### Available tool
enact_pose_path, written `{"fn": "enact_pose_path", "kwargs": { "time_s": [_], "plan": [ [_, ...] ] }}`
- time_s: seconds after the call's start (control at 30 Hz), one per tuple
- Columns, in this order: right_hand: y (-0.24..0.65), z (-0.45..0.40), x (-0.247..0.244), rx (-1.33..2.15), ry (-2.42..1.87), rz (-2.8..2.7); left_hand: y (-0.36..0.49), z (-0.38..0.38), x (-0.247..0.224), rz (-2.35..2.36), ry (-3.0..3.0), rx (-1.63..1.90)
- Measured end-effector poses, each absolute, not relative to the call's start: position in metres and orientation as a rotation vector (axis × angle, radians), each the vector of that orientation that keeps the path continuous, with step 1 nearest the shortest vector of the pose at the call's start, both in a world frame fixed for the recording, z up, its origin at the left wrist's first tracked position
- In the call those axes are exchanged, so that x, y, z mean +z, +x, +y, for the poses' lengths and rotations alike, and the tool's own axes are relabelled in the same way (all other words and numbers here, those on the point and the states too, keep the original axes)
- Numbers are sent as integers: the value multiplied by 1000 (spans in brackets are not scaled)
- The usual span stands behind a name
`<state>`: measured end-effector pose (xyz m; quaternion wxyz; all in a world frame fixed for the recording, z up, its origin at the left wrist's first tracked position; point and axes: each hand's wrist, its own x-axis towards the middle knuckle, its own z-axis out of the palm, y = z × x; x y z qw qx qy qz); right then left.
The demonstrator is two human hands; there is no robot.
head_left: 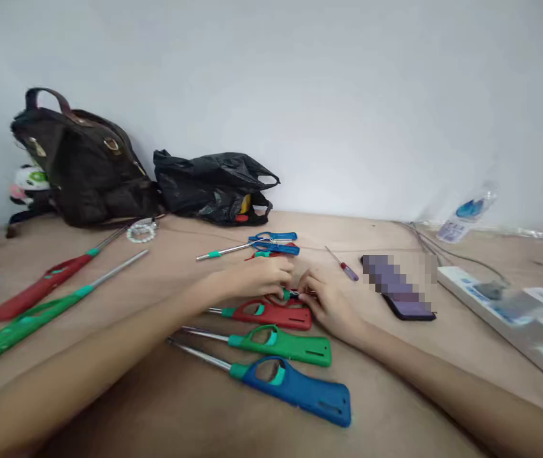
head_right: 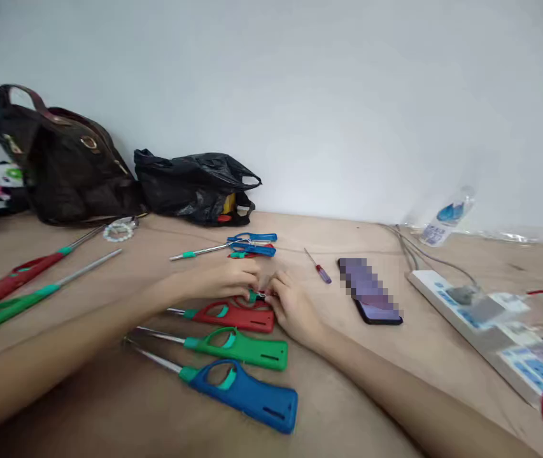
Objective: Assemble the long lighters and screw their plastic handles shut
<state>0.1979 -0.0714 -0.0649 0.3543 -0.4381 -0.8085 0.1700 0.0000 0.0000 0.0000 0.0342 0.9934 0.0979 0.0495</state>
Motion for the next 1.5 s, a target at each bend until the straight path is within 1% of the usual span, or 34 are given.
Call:
{"fn": "enact_pose_path", "kwargs": {
  "time_s": [0.23, 0.4, 0.8, 0.97, 1.23, 1.5],
  "plan": [
    [199, -72, -64, 462, -1110, -2078, 1, -3, -3, 209, 3104, 199],
    [200, -71, -65, 473, -1093, -2080, 2, -4, -6, 124, 3266, 202],
    [197, -73, -66, 362, -1115, -2127, 4, -5, -9, -38, 3600, 120],
    [198, -71, -67, 346, -1102, -2125, 5, -7, -6, 12, 3646, 20],
    [200, -70, -69, 367, -1107, -2128, 4, -5, -7, 51, 3545, 139],
    [198, -70, -66, 360, -1123, -2135, 5, -9, -2, 135, 3555, 61]
  ]
}}
